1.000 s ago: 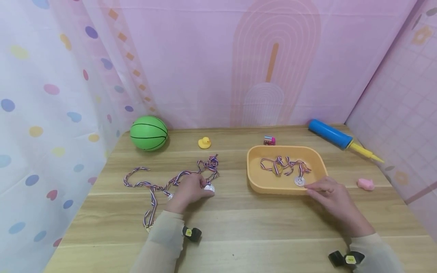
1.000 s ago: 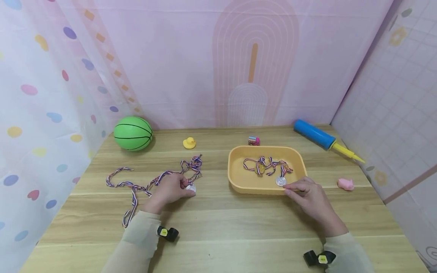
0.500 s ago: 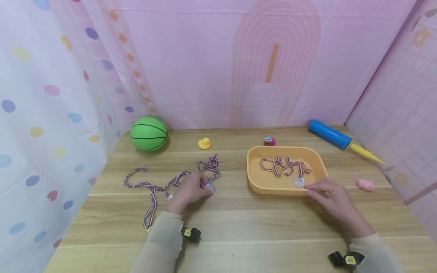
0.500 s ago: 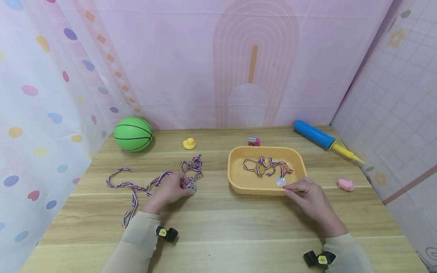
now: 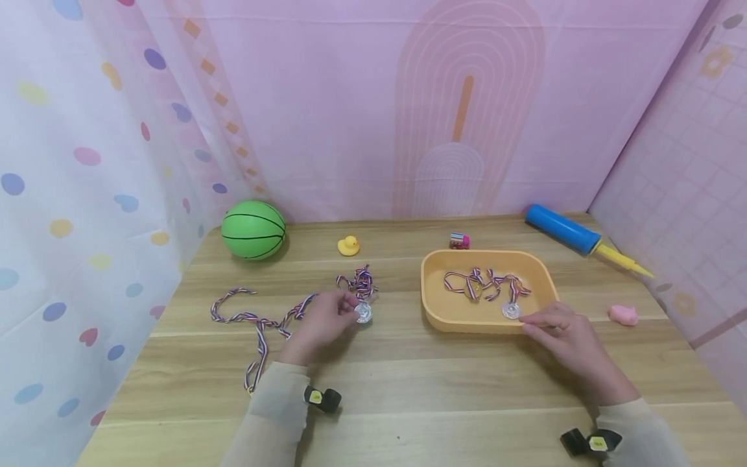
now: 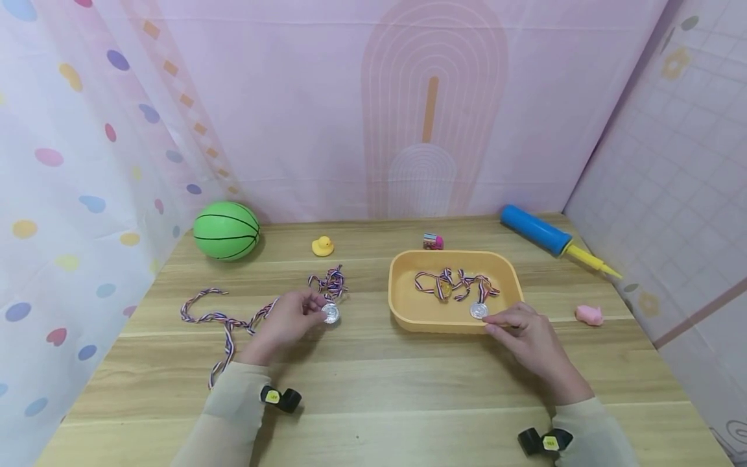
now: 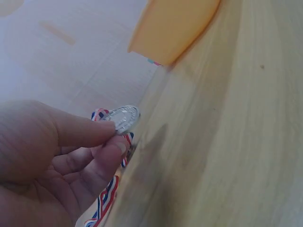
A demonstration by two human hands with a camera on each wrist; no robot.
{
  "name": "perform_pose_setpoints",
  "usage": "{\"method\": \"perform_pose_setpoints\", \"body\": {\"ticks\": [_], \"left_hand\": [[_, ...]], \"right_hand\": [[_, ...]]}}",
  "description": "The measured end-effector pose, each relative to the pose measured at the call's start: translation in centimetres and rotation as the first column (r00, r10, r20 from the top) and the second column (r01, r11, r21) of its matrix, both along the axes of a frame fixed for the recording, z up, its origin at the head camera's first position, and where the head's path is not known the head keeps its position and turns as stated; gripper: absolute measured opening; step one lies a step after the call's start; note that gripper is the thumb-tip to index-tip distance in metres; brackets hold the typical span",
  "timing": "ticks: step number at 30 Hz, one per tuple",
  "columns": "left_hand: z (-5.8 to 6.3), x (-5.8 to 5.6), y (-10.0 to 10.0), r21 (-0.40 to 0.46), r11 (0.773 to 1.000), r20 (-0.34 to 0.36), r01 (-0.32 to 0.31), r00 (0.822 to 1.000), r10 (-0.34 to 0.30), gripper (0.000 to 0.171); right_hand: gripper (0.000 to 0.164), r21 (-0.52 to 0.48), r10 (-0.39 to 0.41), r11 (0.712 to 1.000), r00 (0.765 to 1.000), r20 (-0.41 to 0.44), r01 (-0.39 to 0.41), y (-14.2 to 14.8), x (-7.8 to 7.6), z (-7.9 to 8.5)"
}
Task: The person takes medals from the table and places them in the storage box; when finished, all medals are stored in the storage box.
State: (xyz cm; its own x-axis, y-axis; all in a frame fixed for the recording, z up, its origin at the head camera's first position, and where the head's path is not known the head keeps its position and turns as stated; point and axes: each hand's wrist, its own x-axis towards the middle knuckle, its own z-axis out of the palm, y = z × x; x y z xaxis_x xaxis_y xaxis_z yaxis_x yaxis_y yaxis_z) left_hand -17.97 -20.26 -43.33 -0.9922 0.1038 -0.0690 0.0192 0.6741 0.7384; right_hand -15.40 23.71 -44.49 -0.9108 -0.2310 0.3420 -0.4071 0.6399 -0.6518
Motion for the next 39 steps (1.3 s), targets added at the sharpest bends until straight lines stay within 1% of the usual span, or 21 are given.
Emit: {"method": "perform_pose_setpoints", "body": {"ticks": [3, 6, 9, 12, 15, 17, 19, 22, 27, 30, 34, 39], "left_hand": [[0.6, 0.1, 0.2, 0.052, 0.998, -0.009, -0.017, 1.0, 0.018, 0.015], [1.4, 0.3, 0.4, 0.115, 0.993, 0.001, -0.029, 1.0, 0.029, 0.014], [2.3, 0.5, 0.7, 0.195, 0.98, 0.018, -0.043, 0.999, 0.041, 0.015], [3.2, 0.6, 1.2, 0.273, 0.961, 0.02, -0.051, 0.999, 0.047, 0.016], [4.4, 0.6, 1.9, 0.299, 0.953, 0.011, -0.051, 0.999, 0.051, 0.015], [5.1, 0.7, 2.3, 0.31, 0.95, 0.001, -0.043, 0.999, 0.045, 0.015], [5.8, 0.7, 2.7, 0.322, 0.946, -0.017, -0.029, 0.999, 0.036, 0.014], [6.9, 0.8, 3.2, 0.354, 0.935, -0.049, -0.003, 0.999, 0.022, 0.013], [8.7, 1.0, 4.4, 0.372, 0.927, -0.097, 0.045, 0.995, -0.009, 0.014], [9.7, 1.1, 5.4, 0.377, 0.924, -0.101, 0.068, 0.994, -0.032, 0.014], [10.9, 1.1, 6.7, 0.407, 0.907, -0.105, 0.107, 0.992, -0.07, 0.014], [11.9, 0.7, 8.5, 0.425, 0.889, -0.136, 0.169, 0.983, -0.123, 0.013]], "right_hand": [[0.011, 0.007, 0.001, 1.0, 1.0, 0.0, -0.001, 0.0, 0.0, 0.0], [0.011, 0.014, 0.001, 1.0, 1.0, 0.003, -0.001, -0.1, 0.0, 0.1], [0.01, 0.015, 0.0, 1.0, 1.0, 0.014, -0.001, -0.1, 0.0, 0.2], [0.01, 0.011, 0.002, 1.0, 0.999, 0.036, -0.002, -0.2, -0.1, 0.3], [0.01, 0.011, 0.004, 1.0, 0.999, 0.045, -0.004, -0.2, -0.1, 0.4], [0.01, 0.015, 0.01, 1.0, 1.0, 0.024, -0.01, -0.3, -0.1, 0.4], [0.01, 0.021, 0.012, 1.0, 1.0, 0.005, -0.012, -0.3, 0.0, 0.5], [0.01, 0.031, 0.013, 0.999, 1.0, -0.01, -0.012, -0.4, 0.0, 0.5], [0.01, 0.028, 0.007, 1.0, 1.0, 0.011, -0.007, -0.3, -0.1, 0.4], [0.01, 0.023, 0.009, 1.0, 1.0, 0.009, -0.009, -0.2, -0.1, 0.3], [0.011, 0.013, 0.017, 1.0, 1.0, -0.019, -0.017, -0.1, -0.1, 0.1], [0.012, 0.006, 0.02, 1.0, 0.999, -0.032, -0.02, 0.0, 0.0, 0.0]]}}
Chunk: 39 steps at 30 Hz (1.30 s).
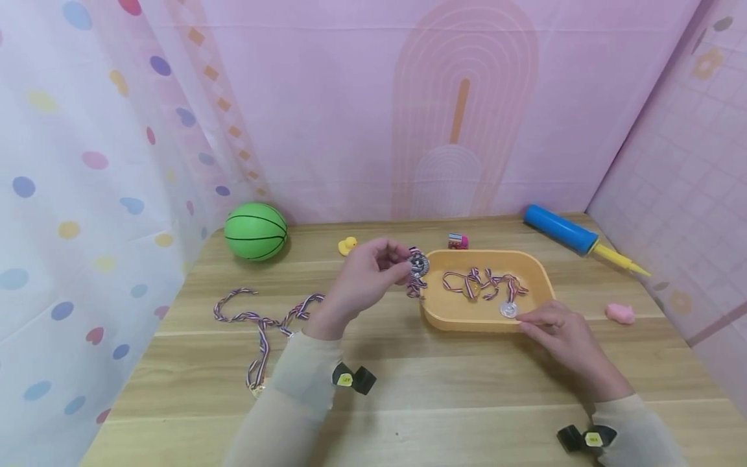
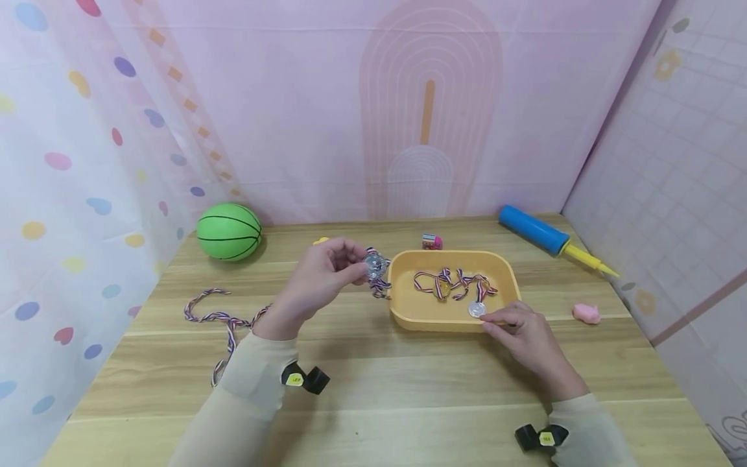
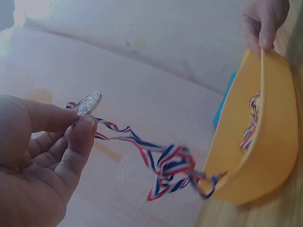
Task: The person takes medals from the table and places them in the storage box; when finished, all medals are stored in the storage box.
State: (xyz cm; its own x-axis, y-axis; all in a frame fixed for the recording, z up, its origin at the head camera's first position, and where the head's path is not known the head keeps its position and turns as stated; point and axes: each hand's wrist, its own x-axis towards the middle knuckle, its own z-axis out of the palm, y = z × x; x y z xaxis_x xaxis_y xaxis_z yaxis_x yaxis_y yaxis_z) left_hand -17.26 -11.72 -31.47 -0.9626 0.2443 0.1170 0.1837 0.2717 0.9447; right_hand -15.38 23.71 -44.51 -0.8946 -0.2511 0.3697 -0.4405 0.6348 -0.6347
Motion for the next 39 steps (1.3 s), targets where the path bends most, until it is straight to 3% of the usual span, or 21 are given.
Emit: {"method": "perform_pose_setpoints", "body": {"ticks": [7, 15, 24, 29, 39], "left_hand": [[0.5, -0.8, 2.5, 0.036, 0.997, -0.009, 0.071, 0.997, -0.071, 0.014], [-0.2, -1.9, 5.6, 0.096, 0.988, 0.028, 0.119, 0.992, -0.122, 0.013], [-2.8, -3.9, 8.1, 0.17, 0.98, 0.128, 0.108, 0.983, -0.131, 0.01], [-4.6, -4.6, 9.7, 0.119, 0.985, 0.189, 0.122, 0.971, -0.143, 0.01], [-6.9, -5.1, 12.2, 0.023, 0.986, 0.21, 0.165, 0.963, -0.167, 0.007]], "right_hand": [[0.01, 0.006, -0.007, 1.0, 1.0, 0.026, 0.006, 0.0, 0.0, 0.1], [0.011, -0.007, -0.001, 1.0, 1.0, 0.028, 0.001, 0.1, 0.0, 0.0], [0.011, -0.007, -0.006, 1.0, 0.999, 0.044, 0.006, 0.1, 0.0, 0.1], [0.012, 0.004, -0.009, 1.0, 0.998, 0.056, 0.009, 0.1, 0.0, 0.1], [0.011, -0.016, 0.004, 1.0, 0.999, 0.045, -0.004, 0.1, -0.1, -0.1]]}}
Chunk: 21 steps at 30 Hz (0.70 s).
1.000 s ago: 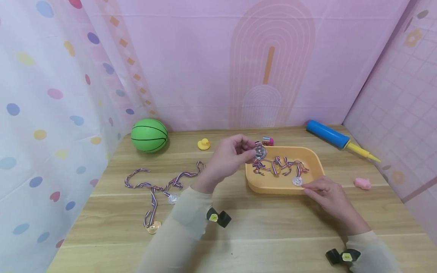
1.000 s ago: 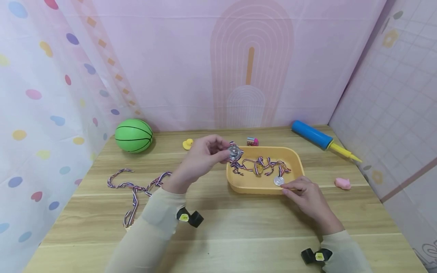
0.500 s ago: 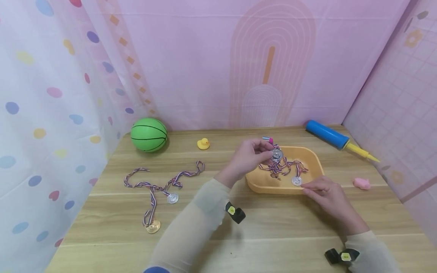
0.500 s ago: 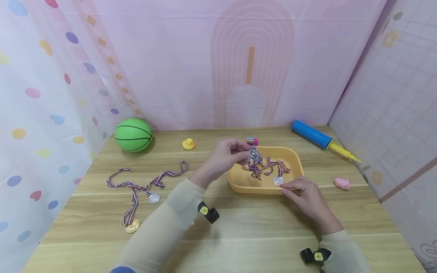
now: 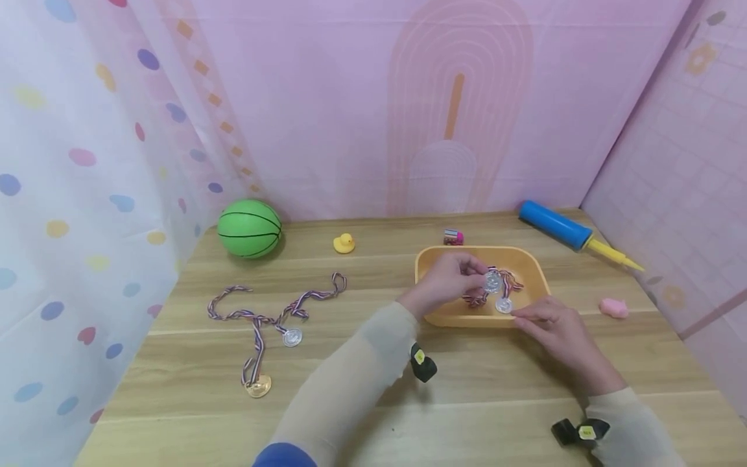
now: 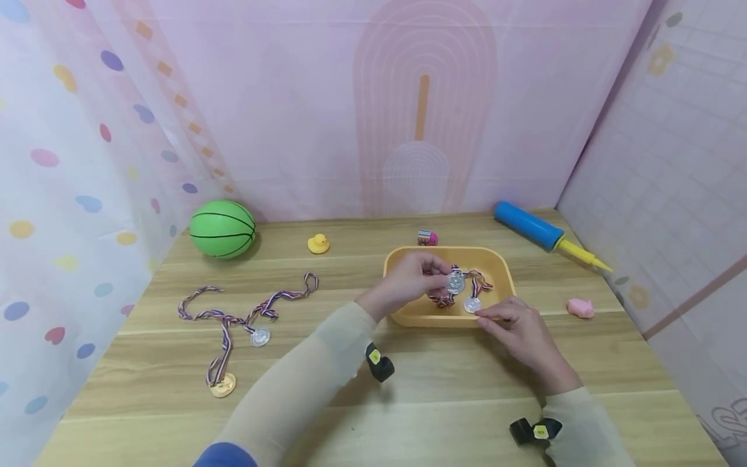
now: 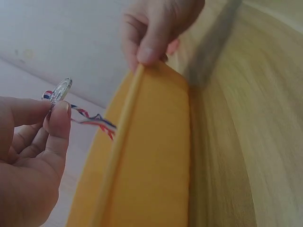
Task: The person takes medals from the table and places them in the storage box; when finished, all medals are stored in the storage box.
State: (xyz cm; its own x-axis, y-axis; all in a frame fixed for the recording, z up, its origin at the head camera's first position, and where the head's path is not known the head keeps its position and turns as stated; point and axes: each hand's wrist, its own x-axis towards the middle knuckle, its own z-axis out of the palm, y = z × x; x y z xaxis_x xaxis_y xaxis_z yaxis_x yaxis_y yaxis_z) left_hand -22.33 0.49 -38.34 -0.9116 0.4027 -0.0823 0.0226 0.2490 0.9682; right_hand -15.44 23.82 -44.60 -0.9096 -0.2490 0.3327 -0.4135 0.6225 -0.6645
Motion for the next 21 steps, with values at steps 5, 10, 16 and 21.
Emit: {"method": "perform_pose_setpoints", "body": {"ticks": [5, 10, 16, 21], "left_hand": [[-0.9, -0.9, 0.5, -0.052, 0.998, 0.019, 0.025, 1.0, -0.024, 0.005], [-1.8, -1.2, 0.8, -0.149, 0.988, 0.008, 0.043, 0.999, -0.043, 0.002], [-3.0, -1.2, 1.0, -0.313, 0.95, 0.011, 0.007, 1.0, -0.004, 0.004], [-3.4, -1.2, 1.1, -0.353, 0.936, 0.049, -0.006, 0.999, 0.024, 0.005]], "right_hand": [[0.011, -0.005, -0.002, 1.0, 1.0, 0.008, 0.002, 0.0, -0.1, 0.0], [0.011, 0.005, -0.013, 1.0, 1.0, 0.021, 0.013, 0.0, -0.3, 0.1], [0.011, -0.002, -0.018, 1.0, 1.0, 0.022, 0.018, 0.0, -0.3, 0.0], [0.011, -0.007, -0.012, 1.0, 1.0, -0.003, 0.012, 0.0, -0.2, -0.1]]}}
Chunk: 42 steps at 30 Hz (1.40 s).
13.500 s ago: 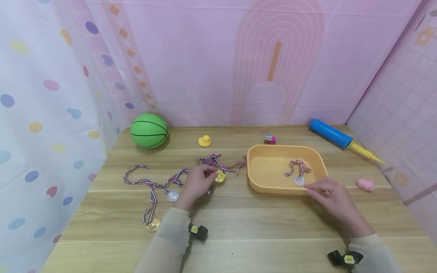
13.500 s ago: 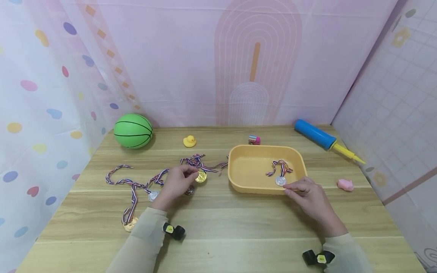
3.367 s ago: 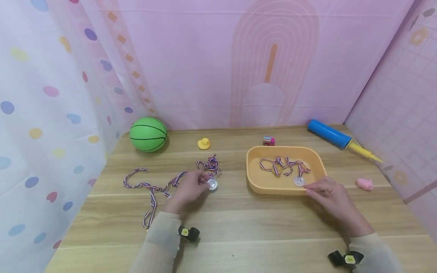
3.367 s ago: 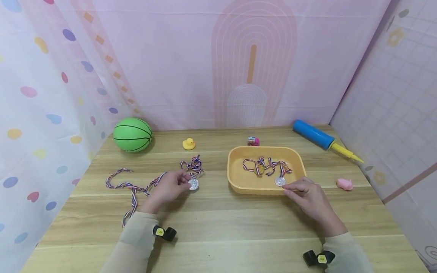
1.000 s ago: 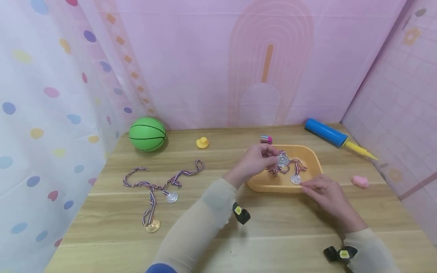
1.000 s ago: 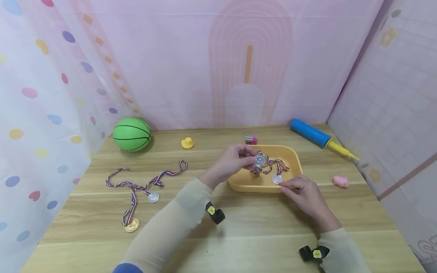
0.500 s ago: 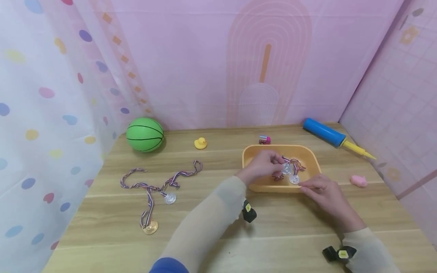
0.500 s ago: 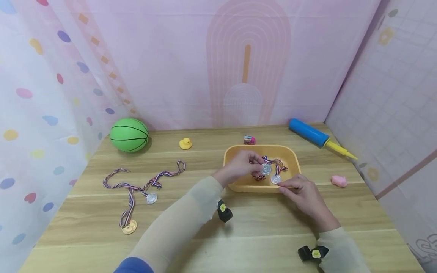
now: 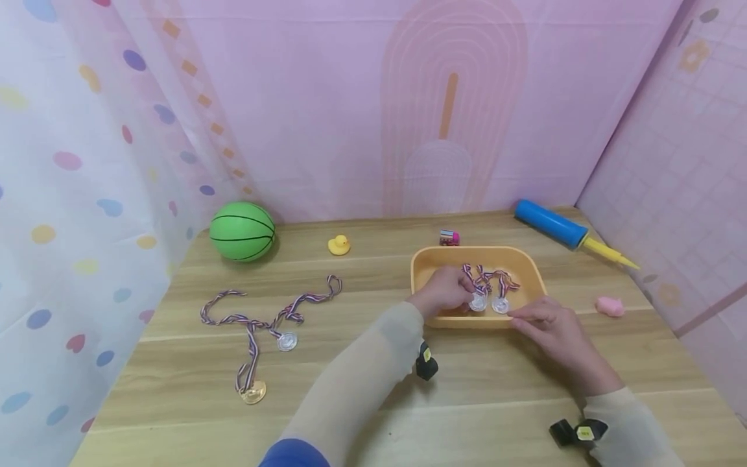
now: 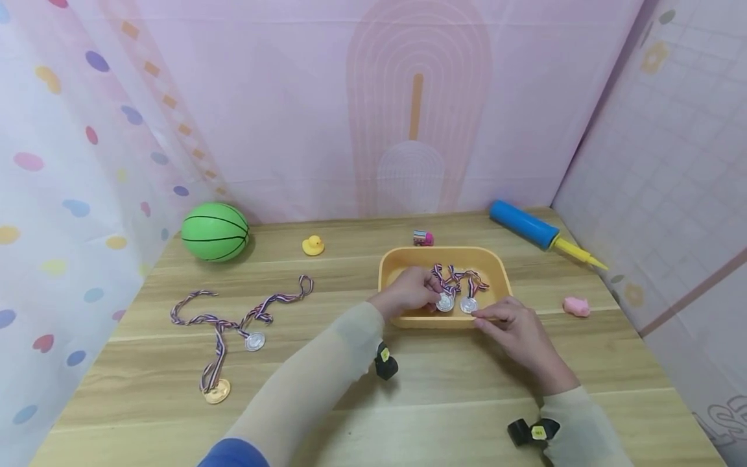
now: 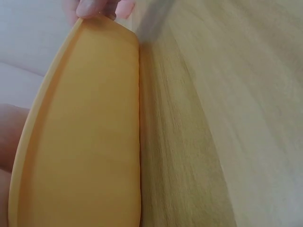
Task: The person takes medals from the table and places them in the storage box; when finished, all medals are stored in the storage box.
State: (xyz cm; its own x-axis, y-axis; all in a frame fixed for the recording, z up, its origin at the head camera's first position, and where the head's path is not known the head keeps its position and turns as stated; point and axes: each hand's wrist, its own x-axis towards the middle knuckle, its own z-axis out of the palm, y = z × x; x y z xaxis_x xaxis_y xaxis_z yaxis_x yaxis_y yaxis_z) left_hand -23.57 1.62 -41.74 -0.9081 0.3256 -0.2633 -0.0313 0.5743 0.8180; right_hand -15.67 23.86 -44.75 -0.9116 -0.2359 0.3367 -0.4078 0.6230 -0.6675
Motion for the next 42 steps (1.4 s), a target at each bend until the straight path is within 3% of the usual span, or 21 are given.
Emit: {"method": "perform_pose_setpoints", "body": {"ticks": [8, 23, 33, 42], "left_hand": [[-0.3, -0.4, 0.1, -0.075, 0.997, 0.04, -0.002, 0.999, 0.005, 0.007], [0.0, -0.6, 0.2, -0.196, 0.98, 0.034, 0.016, 0.999, -0.01, 0.017], [0.5, -0.8, -0.3, -0.302, 0.949, -0.064, 0.086, 0.992, -0.111, 0.02], [2.4, -0.4, -1.0, -0.249, 0.966, -0.045, 0.073, 0.995, -0.087, 0.019]], "right_hand": [[0.011, -0.011, 0.008, 1.0, 1.0, 0.021, -0.008, -0.1, 0.1, 0.3], [0.011, 0.008, -0.002, 1.0, 0.999, 0.038, 0.001, 0.0, 0.0, 0.3], [0.011, 0.003, -0.005, 1.0, 0.999, 0.048, 0.005, 0.0, 0.1, 0.3], [0.011, 0.007, -0.004, 1.0, 0.999, 0.032, 0.004, 0.0, 0.0, 0.1]]}}
